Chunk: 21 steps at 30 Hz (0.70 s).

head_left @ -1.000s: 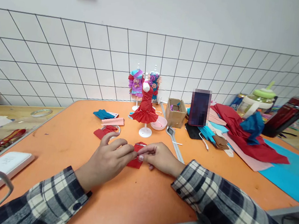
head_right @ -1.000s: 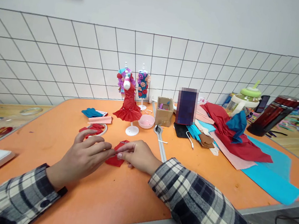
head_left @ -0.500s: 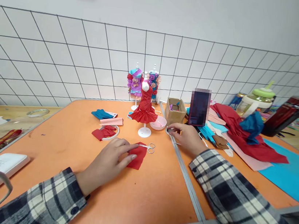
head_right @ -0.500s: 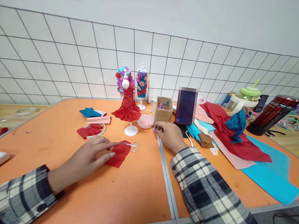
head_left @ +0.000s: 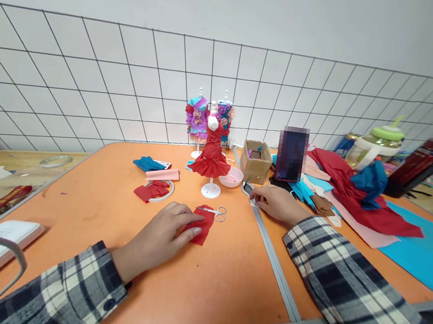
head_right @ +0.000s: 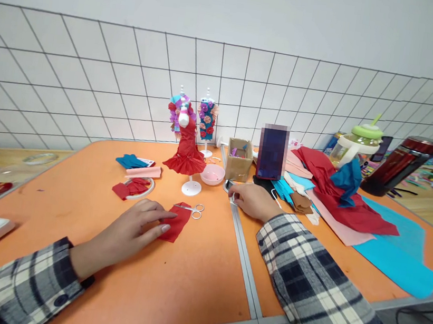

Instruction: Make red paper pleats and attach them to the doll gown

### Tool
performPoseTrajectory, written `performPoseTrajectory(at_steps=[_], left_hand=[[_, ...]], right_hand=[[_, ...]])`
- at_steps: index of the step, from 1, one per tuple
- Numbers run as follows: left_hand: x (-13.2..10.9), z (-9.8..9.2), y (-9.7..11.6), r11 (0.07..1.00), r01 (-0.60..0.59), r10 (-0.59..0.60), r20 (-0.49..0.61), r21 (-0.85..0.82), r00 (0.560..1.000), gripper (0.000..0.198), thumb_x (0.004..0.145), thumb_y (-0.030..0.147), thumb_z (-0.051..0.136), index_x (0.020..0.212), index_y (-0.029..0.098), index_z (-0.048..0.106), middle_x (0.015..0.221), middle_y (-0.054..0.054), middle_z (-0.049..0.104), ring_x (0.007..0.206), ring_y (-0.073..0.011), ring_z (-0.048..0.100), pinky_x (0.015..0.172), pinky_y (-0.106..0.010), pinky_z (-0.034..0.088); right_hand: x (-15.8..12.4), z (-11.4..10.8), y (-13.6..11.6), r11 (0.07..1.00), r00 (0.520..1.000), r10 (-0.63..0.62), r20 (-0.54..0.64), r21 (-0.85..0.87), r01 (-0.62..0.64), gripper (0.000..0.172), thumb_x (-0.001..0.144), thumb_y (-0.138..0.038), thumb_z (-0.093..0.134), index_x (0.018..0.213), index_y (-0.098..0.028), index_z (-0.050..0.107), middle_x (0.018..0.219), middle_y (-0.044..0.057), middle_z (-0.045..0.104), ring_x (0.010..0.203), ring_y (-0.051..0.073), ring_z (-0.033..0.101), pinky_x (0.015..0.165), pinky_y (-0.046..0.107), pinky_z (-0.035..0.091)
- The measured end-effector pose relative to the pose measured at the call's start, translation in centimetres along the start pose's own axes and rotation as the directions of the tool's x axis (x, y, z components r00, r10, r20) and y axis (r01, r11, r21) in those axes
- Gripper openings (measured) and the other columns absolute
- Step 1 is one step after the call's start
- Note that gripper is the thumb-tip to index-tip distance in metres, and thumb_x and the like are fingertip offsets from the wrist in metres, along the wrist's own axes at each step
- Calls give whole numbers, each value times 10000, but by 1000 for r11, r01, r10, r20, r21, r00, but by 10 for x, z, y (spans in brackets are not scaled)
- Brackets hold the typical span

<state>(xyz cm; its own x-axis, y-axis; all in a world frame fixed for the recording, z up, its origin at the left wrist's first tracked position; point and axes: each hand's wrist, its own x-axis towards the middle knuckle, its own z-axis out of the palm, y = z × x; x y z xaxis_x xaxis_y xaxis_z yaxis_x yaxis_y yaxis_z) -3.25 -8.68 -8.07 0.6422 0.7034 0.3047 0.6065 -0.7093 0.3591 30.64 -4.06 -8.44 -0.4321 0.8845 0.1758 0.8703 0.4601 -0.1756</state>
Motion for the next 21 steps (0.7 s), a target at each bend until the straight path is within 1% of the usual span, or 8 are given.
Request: performPoseTrajectory(at_steps=[2,5,8,11,13,16,19,21], left_hand=[[0,0,0,1000,-4,4,-3,-4,1000,294,946,345,474,1138,231,665,963,-73,639,901,-210,565,818,-366,461],[-1,-1,0,1000,-2,2,9,-3,1000,292,950,346,463,1114,227,674,969,-75,637,907,-213,565,823,-367,458],[0,-1,2,1000,5,-5,23,6,1000,298,954,347,452,1101,218,678,972,-77,631,907,-212,566,828,-368,455],[1,-2,3,1000,10,-11,31,12,999,301,956,338,445,1104,215,678,978,-79,629,909,-214,567,833,-374,456],[1,-5,5,1000,6,-6,36,25,999,291,946,334,466,1104,213,678,972,-82,633,903,-218,568,824,-375,458],[2,-11,6,998,-50,45,107,42,993,229,912,279,516,1031,221,702,953,-78,646,905,-222,572,812,-364,457],[2,-19,6,993,-113,107,194,18,975,178,874,213,548,931,221,716,982,-71,662,937,-217,578,826,-345,454],[2,-22,3,990,-140,139,236,-13,962,152,846,201,583,928,218,710,1009,-64,669,955,-211,584,839,-330,454]], right_hand=[[0,1,0,1000,1000,1,8,-3,-1,217,838,-163,561,970,-227,721,934,36,720,869,181,625,745,262,409],[0,0,0,999,998,-31,49,-38,33,227,839,-148,542,891,-233,745,939,33,725,889,183,631,770,265,414],[-1,-3,0,996,997,-47,60,-74,52,256,848,-158,524,909,-241,759,972,36,729,910,191,636,797,275,424],[-4,-5,-2,995,997,-60,45,-76,63,270,848,-162,515,926,-250,759,1016,32,726,962,198,629,848,284,425],[-5,-6,-3,998,1000,-29,2,-48,29,259,849,-181,523,965,-243,746,1032,33,720,982,199,622,856,282,430],[-5,-6,-1,999,997,41,-67,-3,-41,238,851,-218,542,998,-229,729,1051,39,708,979,192,617,832,274,440],[-5,-8,1,997,995,71,-75,8,-70,209,841,-227,563,965,-221,730,1029,44,702,942,184,621,799,266,440],[-5,-9,-2,996,989,85,-118,18,-83,224,832,-225,579,1007,-214,718,1028,51,695,917,182,619,774,266,439]])
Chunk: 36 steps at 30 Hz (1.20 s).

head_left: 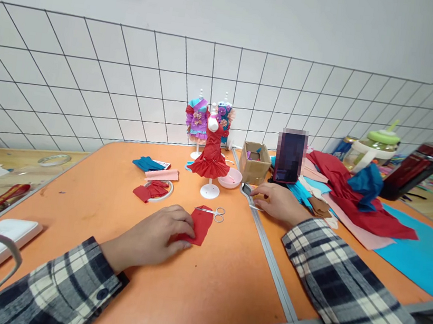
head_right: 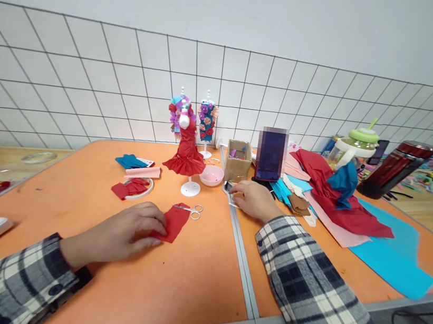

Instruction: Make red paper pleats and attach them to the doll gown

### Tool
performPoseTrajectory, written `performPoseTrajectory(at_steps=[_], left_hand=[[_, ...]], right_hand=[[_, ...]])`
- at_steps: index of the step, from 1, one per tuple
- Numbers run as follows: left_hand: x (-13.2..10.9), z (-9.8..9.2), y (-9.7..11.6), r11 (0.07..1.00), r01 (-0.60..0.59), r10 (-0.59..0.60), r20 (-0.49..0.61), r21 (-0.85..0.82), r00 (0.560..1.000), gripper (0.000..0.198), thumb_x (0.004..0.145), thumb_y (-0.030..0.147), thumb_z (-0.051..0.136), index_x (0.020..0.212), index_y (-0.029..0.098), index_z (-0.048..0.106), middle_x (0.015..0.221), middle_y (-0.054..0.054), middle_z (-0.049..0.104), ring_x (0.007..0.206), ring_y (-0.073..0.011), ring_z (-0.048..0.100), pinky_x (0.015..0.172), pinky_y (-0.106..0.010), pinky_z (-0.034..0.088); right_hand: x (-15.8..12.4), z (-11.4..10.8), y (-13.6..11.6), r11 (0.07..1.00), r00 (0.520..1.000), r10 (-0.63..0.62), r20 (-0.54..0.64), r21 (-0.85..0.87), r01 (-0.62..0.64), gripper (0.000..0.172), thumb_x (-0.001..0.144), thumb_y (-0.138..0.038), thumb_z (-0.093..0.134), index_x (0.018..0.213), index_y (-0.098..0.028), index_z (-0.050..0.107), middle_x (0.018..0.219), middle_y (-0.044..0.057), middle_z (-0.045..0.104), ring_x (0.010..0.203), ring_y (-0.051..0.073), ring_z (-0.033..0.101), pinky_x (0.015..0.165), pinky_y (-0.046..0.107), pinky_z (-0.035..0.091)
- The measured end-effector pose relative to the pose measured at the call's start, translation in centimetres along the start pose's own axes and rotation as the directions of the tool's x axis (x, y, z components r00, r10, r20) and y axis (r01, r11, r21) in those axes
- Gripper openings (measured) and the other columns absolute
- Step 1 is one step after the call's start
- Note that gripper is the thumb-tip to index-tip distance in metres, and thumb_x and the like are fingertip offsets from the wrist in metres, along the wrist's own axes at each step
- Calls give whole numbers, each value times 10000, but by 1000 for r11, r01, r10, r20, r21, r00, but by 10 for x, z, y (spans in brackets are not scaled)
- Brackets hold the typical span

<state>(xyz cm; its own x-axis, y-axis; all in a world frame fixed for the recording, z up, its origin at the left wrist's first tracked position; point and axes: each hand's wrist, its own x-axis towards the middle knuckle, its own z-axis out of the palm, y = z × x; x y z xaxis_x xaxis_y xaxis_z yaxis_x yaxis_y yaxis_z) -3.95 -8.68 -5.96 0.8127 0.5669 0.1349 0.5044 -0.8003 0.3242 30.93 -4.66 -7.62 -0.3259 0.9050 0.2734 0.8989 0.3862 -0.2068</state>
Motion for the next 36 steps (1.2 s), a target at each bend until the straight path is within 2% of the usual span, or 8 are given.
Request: performPoseTrajectory(at_steps=[5,8,11,15,21,26,30,36], left_hand=[[0,2,-8,1000,-5,6,79,-13,997,178,854,149,555,916,211,709,954,-36,693,897,-169,617,793,-270,457],[1,7,-10,1000,16,-16,79,-4,997,194,880,159,533,906,209,719,940,-30,698,866,-154,630,774,-252,460],[2,9,-9,1000,15,-15,62,8,998,198,884,165,533,915,219,721,957,-22,700,870,-149,635,778,-245,459],[1,7,-4,999,34,-36,68,30,997,188,874,164,542,908,233,714,919,-8,699,839,-146,635,735,-237,455],[-2,8,-5,996,86,-87,46,23,995,180,855,185,564,957,249,697,980,-1,704,895,-166,636,758,-250,458],[1,16,-7,971,233,-231,-37,61,972,155,844,194,548,869,227,698,865,-7,716,803,-176,646,703,-271,454],[2,18,-6,973,227,-225,-54,46,973,167,849,201,542,852,227,708,905,-11,719,846,-174,644,750,-270,460],[2,13,-3,969,242,-241,-27,50,970,178,874,275,542,823,228,705,889,-12,707,818,-170,627,714,-262,453]], right_hand=[[-5,5,-48,985,984,-92,-152,134,113,185,880,-261,560,988,-187,690,895,49,681,828,166,606,739,272,432],[-5,21,-94,942,958,-270,-101,179,284,194,910,-258,527,999,-191,685,980,63,663,931,172,584,808,280,428],[-2,36,-120,972,974,-228,6,67,227,259,924,-294,520,1129,-220,659,1016,72,641,954,196,565,756,293,418],[-1,37,-111,991,986,-111,121,-59,119,272,958,-332,456,1055,-246,696,939,59,635,878,187,589,661,276,382],[-6,24,-89,992,994,61,86,-119,-50,225,933,-302,491,957,-222,700,948,49,658,864,184,607,635,272,363],[1,36,-123,982,984,-157,-80,90,164,186,911,-294,529,976,-202,677,949,45,668,923,171,580,767,277,383],[9,50,-143,947,960,-279,-23,159,279,132,865,-262,582,900,-204,695,838,22,675,826,165,568,728,281,368],[3,42,-127,915,919,-382,96,177,362,97,841,-215,611,858,-220,706,843,12,684,821,163,567,756,294,362]])
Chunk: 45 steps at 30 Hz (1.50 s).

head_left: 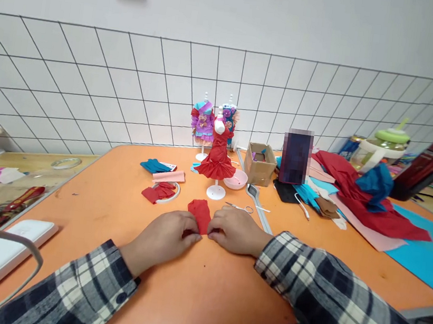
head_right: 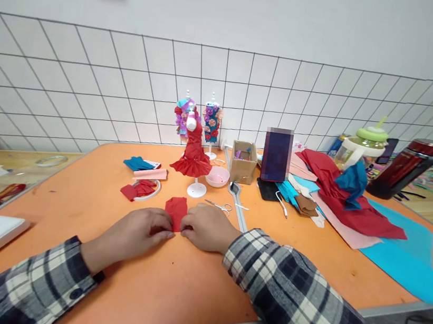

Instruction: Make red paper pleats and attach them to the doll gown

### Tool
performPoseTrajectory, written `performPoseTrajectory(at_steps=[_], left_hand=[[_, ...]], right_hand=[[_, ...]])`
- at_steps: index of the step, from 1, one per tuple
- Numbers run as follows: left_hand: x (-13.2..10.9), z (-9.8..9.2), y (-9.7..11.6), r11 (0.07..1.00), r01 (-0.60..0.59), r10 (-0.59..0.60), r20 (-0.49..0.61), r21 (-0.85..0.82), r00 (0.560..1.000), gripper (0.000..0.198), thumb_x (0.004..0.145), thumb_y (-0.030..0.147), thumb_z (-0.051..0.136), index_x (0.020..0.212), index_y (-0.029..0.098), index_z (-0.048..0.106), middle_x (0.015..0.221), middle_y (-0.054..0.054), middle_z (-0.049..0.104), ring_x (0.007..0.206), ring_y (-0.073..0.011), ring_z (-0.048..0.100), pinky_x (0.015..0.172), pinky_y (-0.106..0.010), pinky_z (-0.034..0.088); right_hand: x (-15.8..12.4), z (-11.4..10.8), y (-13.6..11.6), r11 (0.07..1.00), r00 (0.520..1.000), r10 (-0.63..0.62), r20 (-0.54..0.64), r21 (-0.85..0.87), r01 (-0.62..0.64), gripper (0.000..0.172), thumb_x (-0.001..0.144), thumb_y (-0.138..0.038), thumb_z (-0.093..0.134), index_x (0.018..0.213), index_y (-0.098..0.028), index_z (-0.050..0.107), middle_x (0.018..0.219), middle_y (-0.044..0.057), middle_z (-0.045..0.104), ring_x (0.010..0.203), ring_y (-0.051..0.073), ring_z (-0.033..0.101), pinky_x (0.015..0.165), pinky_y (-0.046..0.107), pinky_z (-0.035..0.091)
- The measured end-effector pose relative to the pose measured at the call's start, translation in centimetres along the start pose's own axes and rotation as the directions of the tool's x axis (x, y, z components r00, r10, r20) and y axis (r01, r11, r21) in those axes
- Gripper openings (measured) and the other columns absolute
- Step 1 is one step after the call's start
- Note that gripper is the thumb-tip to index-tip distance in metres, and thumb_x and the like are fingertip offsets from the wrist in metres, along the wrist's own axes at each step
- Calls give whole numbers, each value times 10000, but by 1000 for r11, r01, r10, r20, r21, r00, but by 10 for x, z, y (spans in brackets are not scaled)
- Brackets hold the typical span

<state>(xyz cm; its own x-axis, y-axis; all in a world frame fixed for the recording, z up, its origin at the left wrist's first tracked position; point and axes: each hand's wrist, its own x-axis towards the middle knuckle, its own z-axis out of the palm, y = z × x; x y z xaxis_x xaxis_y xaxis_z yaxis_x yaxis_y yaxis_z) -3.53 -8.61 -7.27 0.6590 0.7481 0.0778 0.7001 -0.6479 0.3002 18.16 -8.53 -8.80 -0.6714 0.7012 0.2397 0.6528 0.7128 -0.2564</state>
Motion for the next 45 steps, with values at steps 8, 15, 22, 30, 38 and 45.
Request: performPoseTrajectory(at_steps=[8,15,22,30,38,45], left_hand=[[1,0,5,999,10,-10,4,35,1000,177,868,241,529,824,224,700,907,-15,708,832,-172,638,730,-274,450],[1,0,9,995,9,-9,-3,97,1000,187,873,257,523,885,231,708,905,-26,723,838,-193,649,715,-288,449],[1,4,9,989,-20,23,-22,148,999,201,881,222,516,903,229,715,921,-40,729,833,-206,657,731,-306,463],[4,6,10,978,-20,30,-44,205,999,200,900,232,528,890,211,727,842,-56,722,800,-222,646,759,-347,466],[3,8,7,970,-59,74,-57,236,996,258,931,240,491,915,217,748,885,-74,708,857,-218,637,774,-338,469],[4,8,7,979,-73,88,-71,188,994,197,910,211,535,932,224,731,832,-53,719,791,-204,635,747,-333,448]], right_hand=[[0,-1,-5,994,990,88,-112,74,-80,148,863,-251,599,966,-206,696,901,33,694,880,175,583,749,282,376],[4,7,-6,993,994,105,8,45,-106,156,872,-228,596,957,-236,727,902,15,708,842,159,607,678,265,352],[3,6,-11,983,983,181,33,12,-182,154,886,-249,573,945,-223,713,909,26,702,853,165,615,694,268,362],[2,8,-13,980,979,200,38,-28,-199,147,897,-242,556,939,-212,693,900,34,664,825,161,592,671,267,344],[1,5,-17,976,981,189,34,-121,-183,148,924,-298,532,969,-205,639,871,38,662,776,177,592,608,269,327],[0,10,-14,982,989,150,18,-118,-147,133,918,-254,526,921,-211,651,915,33,645,803,174,581,630,269,353]])
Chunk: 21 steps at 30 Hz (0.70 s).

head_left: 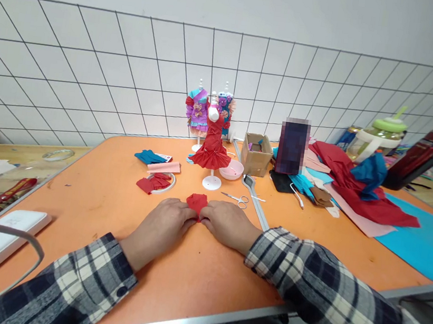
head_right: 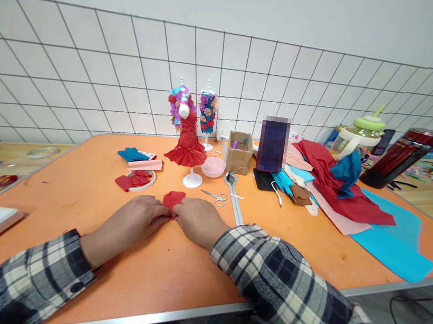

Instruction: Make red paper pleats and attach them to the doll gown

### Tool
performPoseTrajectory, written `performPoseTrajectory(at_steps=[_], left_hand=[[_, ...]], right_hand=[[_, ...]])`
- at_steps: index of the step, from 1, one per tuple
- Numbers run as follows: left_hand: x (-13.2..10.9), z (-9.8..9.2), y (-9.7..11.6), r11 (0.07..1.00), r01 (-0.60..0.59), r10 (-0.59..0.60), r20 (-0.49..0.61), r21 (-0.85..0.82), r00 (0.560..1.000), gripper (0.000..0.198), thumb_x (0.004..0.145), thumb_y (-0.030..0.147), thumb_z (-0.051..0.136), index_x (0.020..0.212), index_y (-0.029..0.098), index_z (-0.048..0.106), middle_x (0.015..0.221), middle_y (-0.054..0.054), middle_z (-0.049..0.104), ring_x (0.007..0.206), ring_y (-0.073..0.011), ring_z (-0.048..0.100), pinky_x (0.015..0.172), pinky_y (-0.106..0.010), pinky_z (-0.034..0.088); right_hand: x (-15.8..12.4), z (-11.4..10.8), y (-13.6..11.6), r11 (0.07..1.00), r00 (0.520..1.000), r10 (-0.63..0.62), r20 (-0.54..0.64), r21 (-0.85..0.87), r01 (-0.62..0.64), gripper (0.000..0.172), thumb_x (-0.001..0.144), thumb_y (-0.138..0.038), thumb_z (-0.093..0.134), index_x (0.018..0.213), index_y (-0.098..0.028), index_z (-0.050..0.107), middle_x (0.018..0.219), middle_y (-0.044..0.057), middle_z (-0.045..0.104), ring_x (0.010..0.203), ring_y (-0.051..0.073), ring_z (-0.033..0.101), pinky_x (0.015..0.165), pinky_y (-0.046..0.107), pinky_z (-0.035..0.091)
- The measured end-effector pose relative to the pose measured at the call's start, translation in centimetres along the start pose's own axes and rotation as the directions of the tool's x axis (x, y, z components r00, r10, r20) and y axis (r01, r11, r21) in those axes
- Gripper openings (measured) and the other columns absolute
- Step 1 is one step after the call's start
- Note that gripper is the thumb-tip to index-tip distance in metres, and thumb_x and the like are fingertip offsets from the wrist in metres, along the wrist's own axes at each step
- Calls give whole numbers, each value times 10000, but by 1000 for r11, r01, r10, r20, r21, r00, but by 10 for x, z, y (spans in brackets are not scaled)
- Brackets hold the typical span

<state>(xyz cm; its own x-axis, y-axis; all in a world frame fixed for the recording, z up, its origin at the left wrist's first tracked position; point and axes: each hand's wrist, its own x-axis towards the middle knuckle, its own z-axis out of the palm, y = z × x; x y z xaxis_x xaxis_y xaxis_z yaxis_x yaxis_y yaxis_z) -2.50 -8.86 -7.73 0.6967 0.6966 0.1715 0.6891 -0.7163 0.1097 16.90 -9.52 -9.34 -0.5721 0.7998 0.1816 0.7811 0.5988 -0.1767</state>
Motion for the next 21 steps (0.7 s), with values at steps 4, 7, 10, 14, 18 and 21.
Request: performPoseTrajectory(at_steps=[4,7,10,14,18,21], left_hand=[[1,2,-1,1000,-20,20,-12,-23,1000,199,918,228,534,904,216,731,821,-51,713,769,-193,632,737,-321,443],[0,2,0,1000,-10,9,-20,-29,1000,204,910,209,535,884,202,737,877,-67,709,834,-204,627,764,-319,454],[-1,0,2,999,15,-15,-1,-33,1000,208,908,205,528,889,192,735,895,-78,709,866,-211,629,784,-318,464],[-1,-2,3,998,63,-62,27,-8,998,199,907,228,530,949,201,723,841,-71,711,806,-212,635,744,-320,464],[-1,0,2,999,53,-53,34,10,998,232,919,219,507,932,202,738,814,-69,701,782,-208,621,732,-322,459],[0,0,2,999,15,-15,12,32,1000,255,924,230,503,899,206,756,827,-81,681,812,-213,605,745,-326,462]], right_hand=[[0,1,0,1000,1000,-10,-4,15,10,131,923,-248,517,927,-206,641,944,35,644,826,172,577,644,268,352],[0,1,0,1000,1000,9,4,9,-9,143,935,-280,506,976,-204,620,923,38,662,809,178,586,634,268,347],[0,0,-1,998,999,54,1,-13,-54,167,930,-311,512,1014,-204,610,905,44,674,778,186,596,611,270,343],[1,-2,-1,999,999,40,24,6,-41,136,916,-272,534,954,-217,652,920,36,672,837,186,601,648,268,363],[1,-3,-2,999,998,48,29,20,-48,157,922,-261,521,954,-215,668,945,46,648,822,174,599,647,266,370],[1,-3,-3,997,997,73,35,1,-73,167,926,-280,512,945,-210,662,926,49,649,795,176,596,629,265,363]])
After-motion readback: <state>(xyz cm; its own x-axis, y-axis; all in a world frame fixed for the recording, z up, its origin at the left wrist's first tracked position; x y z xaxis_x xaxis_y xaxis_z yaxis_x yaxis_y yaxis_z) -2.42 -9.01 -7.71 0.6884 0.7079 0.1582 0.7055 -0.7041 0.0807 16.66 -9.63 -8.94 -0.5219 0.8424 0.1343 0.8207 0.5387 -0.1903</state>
